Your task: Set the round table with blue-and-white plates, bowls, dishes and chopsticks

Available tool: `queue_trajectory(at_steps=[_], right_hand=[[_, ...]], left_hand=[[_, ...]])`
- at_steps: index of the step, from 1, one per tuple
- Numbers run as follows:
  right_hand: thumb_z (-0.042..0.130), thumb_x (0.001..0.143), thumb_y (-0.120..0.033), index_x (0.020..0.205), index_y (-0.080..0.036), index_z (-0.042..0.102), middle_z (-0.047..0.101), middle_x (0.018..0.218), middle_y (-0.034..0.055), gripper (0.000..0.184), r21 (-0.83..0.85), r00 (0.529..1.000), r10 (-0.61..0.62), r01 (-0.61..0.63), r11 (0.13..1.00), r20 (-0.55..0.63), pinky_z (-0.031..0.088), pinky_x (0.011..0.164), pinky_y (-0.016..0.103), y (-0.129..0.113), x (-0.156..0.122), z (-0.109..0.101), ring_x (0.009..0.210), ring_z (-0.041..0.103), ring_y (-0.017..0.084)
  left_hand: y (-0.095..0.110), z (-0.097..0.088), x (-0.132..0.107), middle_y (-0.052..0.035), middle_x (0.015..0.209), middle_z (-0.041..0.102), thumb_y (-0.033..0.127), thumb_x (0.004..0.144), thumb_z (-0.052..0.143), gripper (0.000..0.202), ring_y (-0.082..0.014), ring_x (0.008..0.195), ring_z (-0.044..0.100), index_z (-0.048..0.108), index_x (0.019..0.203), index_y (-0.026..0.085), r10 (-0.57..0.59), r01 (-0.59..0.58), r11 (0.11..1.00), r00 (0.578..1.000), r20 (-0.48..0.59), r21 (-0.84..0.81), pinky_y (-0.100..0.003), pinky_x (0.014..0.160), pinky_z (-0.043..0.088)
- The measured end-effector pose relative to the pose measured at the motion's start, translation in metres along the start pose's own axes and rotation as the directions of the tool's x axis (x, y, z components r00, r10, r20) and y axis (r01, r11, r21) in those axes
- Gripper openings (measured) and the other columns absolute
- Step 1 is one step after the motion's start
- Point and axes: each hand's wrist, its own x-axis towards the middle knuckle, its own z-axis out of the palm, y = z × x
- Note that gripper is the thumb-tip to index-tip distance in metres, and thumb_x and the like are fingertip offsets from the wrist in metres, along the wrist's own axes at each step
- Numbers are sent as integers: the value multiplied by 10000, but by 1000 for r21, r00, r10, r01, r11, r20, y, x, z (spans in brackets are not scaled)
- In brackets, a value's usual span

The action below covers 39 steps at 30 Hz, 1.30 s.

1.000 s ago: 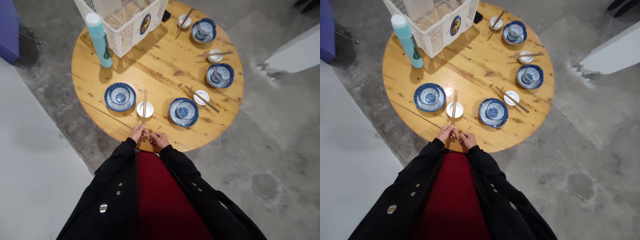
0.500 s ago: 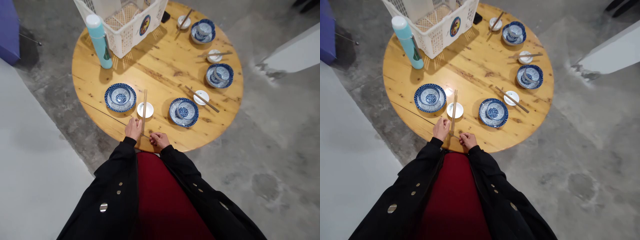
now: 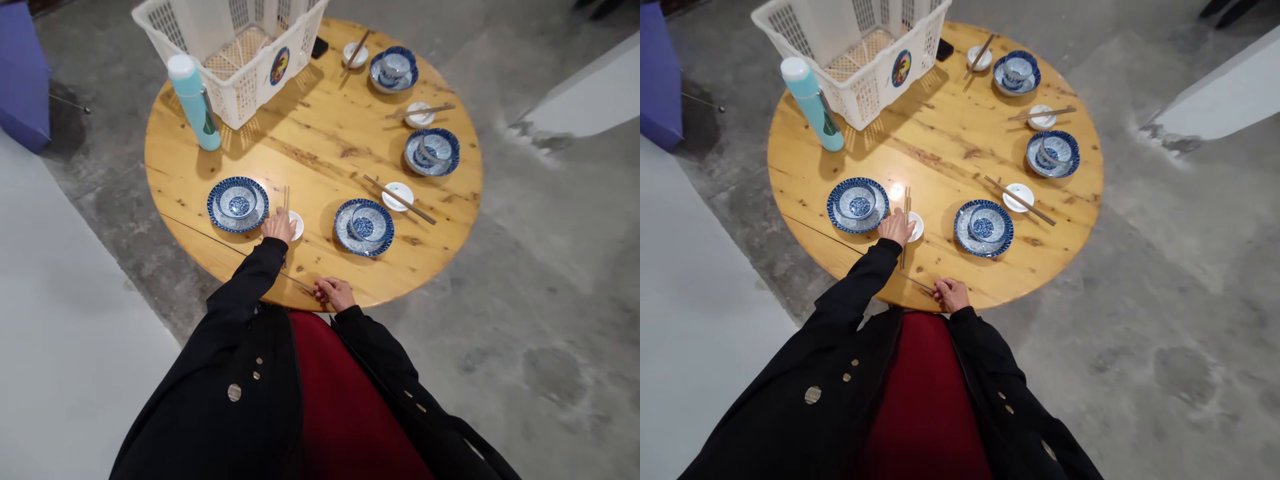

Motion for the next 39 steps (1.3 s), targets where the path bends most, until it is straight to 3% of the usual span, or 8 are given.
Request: queue_trajectory(at_steps=[11, 21, 39], right_hand=[[755, 584, -469, 681, -155, 629, 646, 601, 34, 352, 39, 1000, 15, -14, 999, -18, 412, 401, 194, 2, -3, -6, 468, 558, 103], [772, 629, -443, 713, -140, 646, 662, 613, 34, 338, -2, 999, 35, -35, 999, 0, 441, 424, 178, 4, -2, -10, 473, 583, 99], [758, 676, -401, 709, -149, 614, 653, 582, 25, 292, 5, 999, 47, -47, 999, -18, 423, 377, 173, 1, 3, -7, 437, 579, 104]], left_hand=[[1, 7, 11, -314, 1095, 663, 235, 914, 509, 306, -376, 1109, 646, 515, 1156, 48, 1, -1, 1000, 1000, 21, 29, -430, 929, 469], [5, 7, 3, -239, 1128, 681, 266, 927, 496, 301, -296, 1140, 645, 507, 1170, 90, -41, 37, 995, 998, 48, 92, -353, 942, 488], [2, 5, 6, -240, 1088, 683, 233, 938, 458, 272, -321, 1122, 649, 505, 1165, 90, 20, -27, 989, 998, 54, 143, -407, 937, 476]])
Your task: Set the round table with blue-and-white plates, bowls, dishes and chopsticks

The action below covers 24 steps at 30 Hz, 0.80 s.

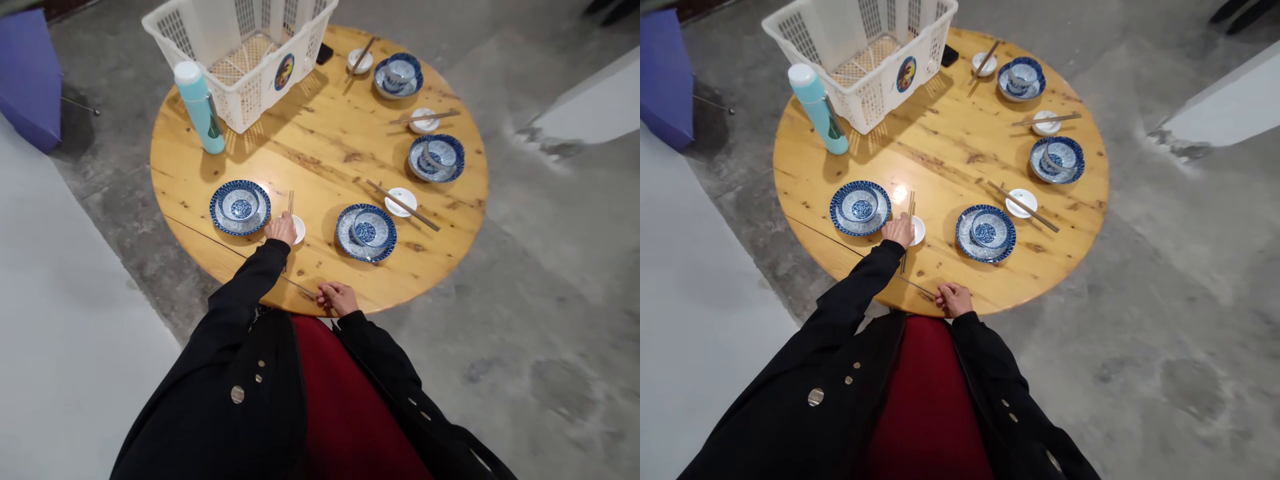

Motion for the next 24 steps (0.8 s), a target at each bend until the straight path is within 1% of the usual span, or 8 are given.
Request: queue_trajectory(at_steps=[6, 8, 10, 12, 15, 18, 21, 24], right_hand=[[771, 640, -407, 718, -143, 637, 659, 587, 25, 306, 19, 1000, 8, -8, 1000, -5, 425, 387, 170, -2, -1, -2, 461, 592, 106], [776, 618, -441, 725, -145, 647, 669, 603, 31, 340, 15, 1000, -17, 17, 1000, -8, 438, 401, 178, 1, -4, -11, 477, 599, 111], [775, 590, -475, 744, -144, 661, 679, 623, 39, 382, 11, 999, -41, 41, 999, -23, 461, 421, 195, 6, -10, -24, 500, 614, 122], [768, 574, -495, 766, -139, 673, 686, 627, 45, 415, 9, 997, -46, 47, 999, -57, 474, 436, 207, 13, -16, -39, 511, 624, 131], [733, 597, -488, 786, -136, 677, 667, 568, 29, 404, 12, 995, -22, 23, 1000, -101, 443, 408, 202, 20, -24, -55, 454, 596, 124], [665, 663, -424, 759, -146, 663, 619, 476, -4, 294, 15, 995, 10, -9, 1000, -95, 392, 357, 192, 19, -27, -52, 367, 532, 108], [590, 700, -271, 718, -151, 638, 582, 417, -20, 131, 16, 997, 53, -52, 999, -57, 349, 325, 174, 10, -20, -33, 312, 485, 95], [540, 678, -141, 706, -152, 608, 599, 438, -24, 74, 61, 995, 90, -88, 994, -38, 360, 335, 151, 2, -9, -15, 325, 508, 88]], left_hand=[[-5, -16, -14, -232, 1073, 696, 404, 970, 423, 398, -344, 1079, 658, 524, 1191, 88, -12, 11, 1000, 999, -49, -6, -404, 897, 465], [-19, -19, -28, -205, 1049, 708, 458, 974, 405, 438, -325, 1039, 669, 540, 1200, 108, -28, 25, 999, 996, -90, -35, -375, 875, 455], [-42, -17, -48, -151, 988, 724, 471, 975, 399, 413, -290, 980, 679, 577, 1165, 150, -57, 46, 994, 991, -119, -100, -333, 834, 443], [-71, -7, -74, -89, 910, 727, 441, 971, 403, 344, -243, 907, 678, 620, 1074, 195, -109, 84, 976, 987, -116, -202, -290, 773, 423], [-111, 21, -120, -54, 860, 712, 383, 942, 432, 288, -194, 842, 649, 644, 869, 202, -195, 169, 939, 979, -59, -298, -255, 715, 392], [-138, 50, -156, -16, 699, 649, 394, 913, 420, 337, -165, 726, 605, 629, 733, 201, -205, 203, 915, 978, 32, -349, -234, 638, 365], [-151, 66, -165, 14, 556, 572, 388, 896, 384, 362, -159, 620, 577, 624, 692, 210, -137, 198, 893, 975, 177, -405, -231, 594, 369], [-152, 61, -151, 4, 654, 654, 342, 897, 369, 305, -180, 693, 627, 627, 785, 224, -94, 146, 914, 984, 154, -377, -249, 645, 411]])
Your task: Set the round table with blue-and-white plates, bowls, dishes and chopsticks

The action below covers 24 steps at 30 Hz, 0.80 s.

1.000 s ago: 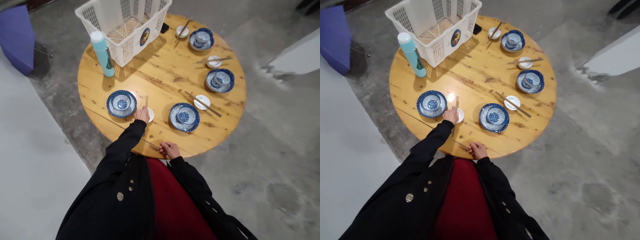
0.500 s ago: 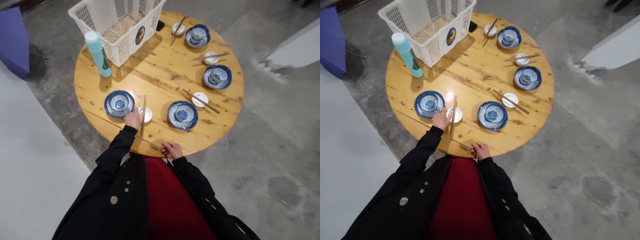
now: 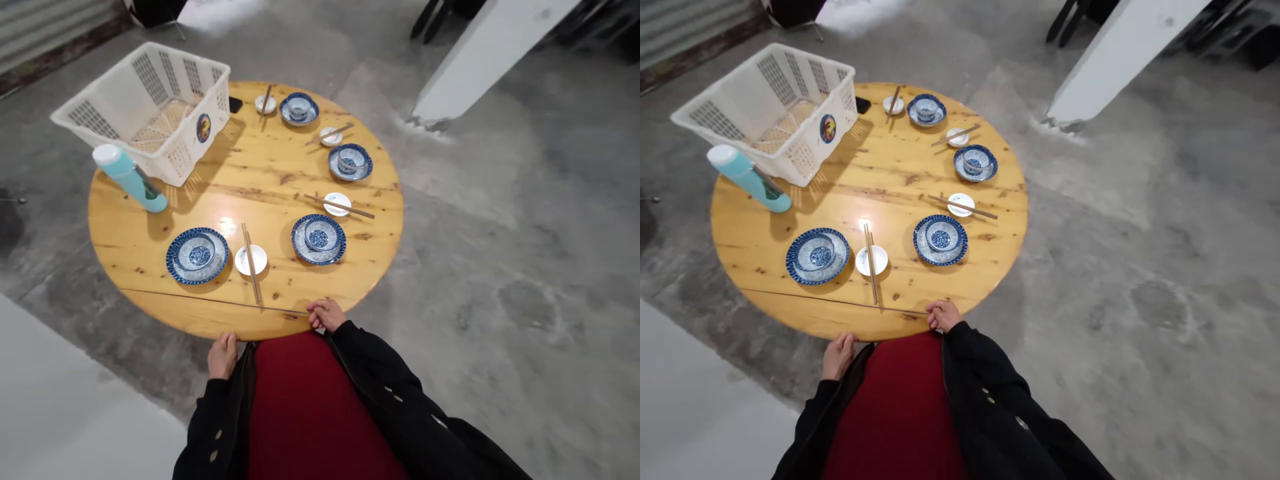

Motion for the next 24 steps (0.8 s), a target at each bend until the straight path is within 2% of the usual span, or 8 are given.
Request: queue_trajectory(at_steps=[4, 6, 9, 14, 20, 24], right_hand=[[545, 702, -114, 736, -151, 590, 626, 485, -19, 67, 56, 999, -5, 7, 998, -35, 419, 360, 155, 2, 9, 6, 362, 560, 95], [563, 738, -146, 808, -146, 604, 644, 506, -6, 81, 113, 999, 3, 3, 994, -51, 420, 351, 158, 5, 12, 1, 376, 585, 110], [609, 766, -211, 890, -144, 608, 666, 542, 12, 141, 246, 997, 20, -1, 969, -75, 440, 352, 172, 6, 14, -8, 392, 609, 126], [651, 749, -242, 834, -144, 601, 662, 548, 11, 139, 334, 986, -19, 75, 940, -167, 464, 376, 175, 7, 8, -4, 407, 608, 115], [697, 674, -298, 769, -129, 644, 671, 563, 15, 201, 308, 935, -115, 224, 925, -337, 454, 388, 175, 26, -14, -1, 430, 604, 113], [683, 670, -285, 747, -138, 651, 660, 550, 9, 169, 274, 902, -22, 154, 949, -430, 451, 396, 179, 53, -35, -8, 428, 602, 114]], left_hand=[[16, -21, 20, -37, 993, 737, 292, 890, 408, 300, -215, 931, 675, 585, 1125, 234, 88, -86, 995, 995, -41, 45, -289, 793, 449], [19, -29, 28, -59, 1043, 732, 340, 890, 445, 319, -237, 989, 674, 572, 1162, 232, 92, -89, 994, 995, -37, 68, -307, 818, 461], [14, -32, 39, -51, 965, 737, 395, 880, 476, 289, -232, 916, 691, 598, 1092, 242, 56, -54, 996, 998, -36, 66, -304, 782, 486], [-4, -28, 52, -30, 850, 741, 410, 853, 491, 291, -198, 808, 707, 626, 1044, 236, 82, -85, 989, 996, -29, -118, -280, 726, 523], [-16, -27, 58, -26, 838, 738, 469, 863, 445, 360, -201, 796, 706, 603, 1077, 226, 131, -124, 969, 991, 17, -213, -303, 738, 529], [-19, -28, 59, 1, 825, 732, 477, 874, 427, 348, -191, 788, 703, 605, 1080, 260, 136, -129, 973, 991, 21, -193, -295, 732, 512]])
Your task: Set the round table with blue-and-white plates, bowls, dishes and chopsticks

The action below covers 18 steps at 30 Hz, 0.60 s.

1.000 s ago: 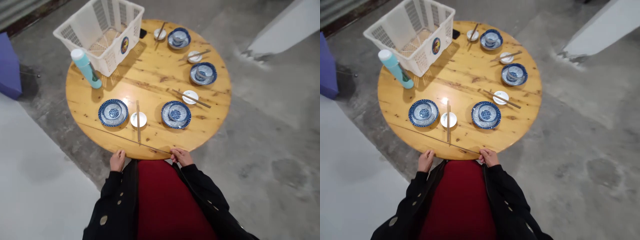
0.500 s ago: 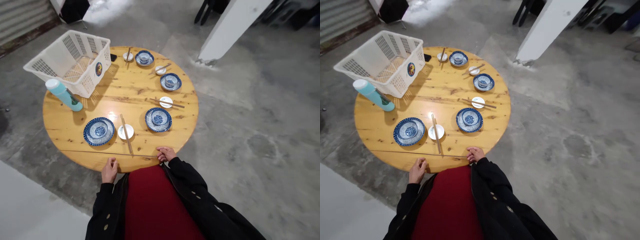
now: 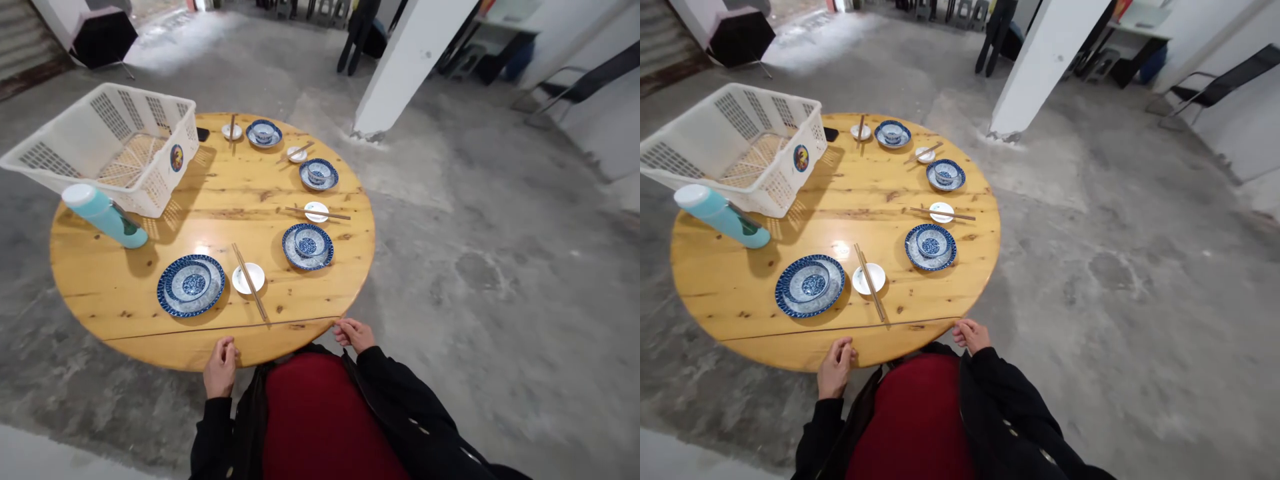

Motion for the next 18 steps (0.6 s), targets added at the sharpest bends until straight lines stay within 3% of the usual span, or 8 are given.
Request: queue_trajectory(at_steps=[3, 7, 14, 18], right_hand=[[653, 690, -231, 746, -140, 651, 661, 552, 12, 108, -72, 995, 77, -81, 994, -60, 445, 397, 173, 18, -11, -15, 421, 593, 104], [628, 692, -160, 697, -154, 634, 652, 536, 2, 10, -166, 986, 169, -166, 972, 2, 425, 378, 167, 36, -18, -23, 407, 580, 99], [624, 675, -151, 677, -167, 631, 642, 529, -18, 18, -219, 978, 142, -107, 970, 152, 412, 374, 158, 37, -10, -20, 409, 561, 89], [631, 665, -181, 686, -157, 636, 635, 521, -13, 33, -210, 968, 141, -97, 973, 207, 400, 376, 158, 34, -2, -42, 402, 554, 87]], left_hand=[[-1, -1, 1, 8, 800, 724, 484, 879, 416, 342, -183, 757, 702, 612, 1055, 266, 15, -15, 1000, 1000, -2, -22, -291, 731, 515], [-2, -3, 3, 8, 768, 719, 504, 873, 410, 358, -185, 716, 701, 616, 1037, 261, 18, -19, 998, 1000, -5, -56, -298, 720, 531], [-8, 1, -5, -9, 748, 724, 538, 823, 448, 402, -211, 714, 709, 623, 1019, 234, 26, -34, 993, 997, -76, -110, -329, 734, 548], [-4, 12, -25, -19, 783, 736, 485, 837, 464, 353, -205, 752, 708, 633, 1016, 231, -30, 24, 999, 990, -140, -42, -315, 760, 541]])
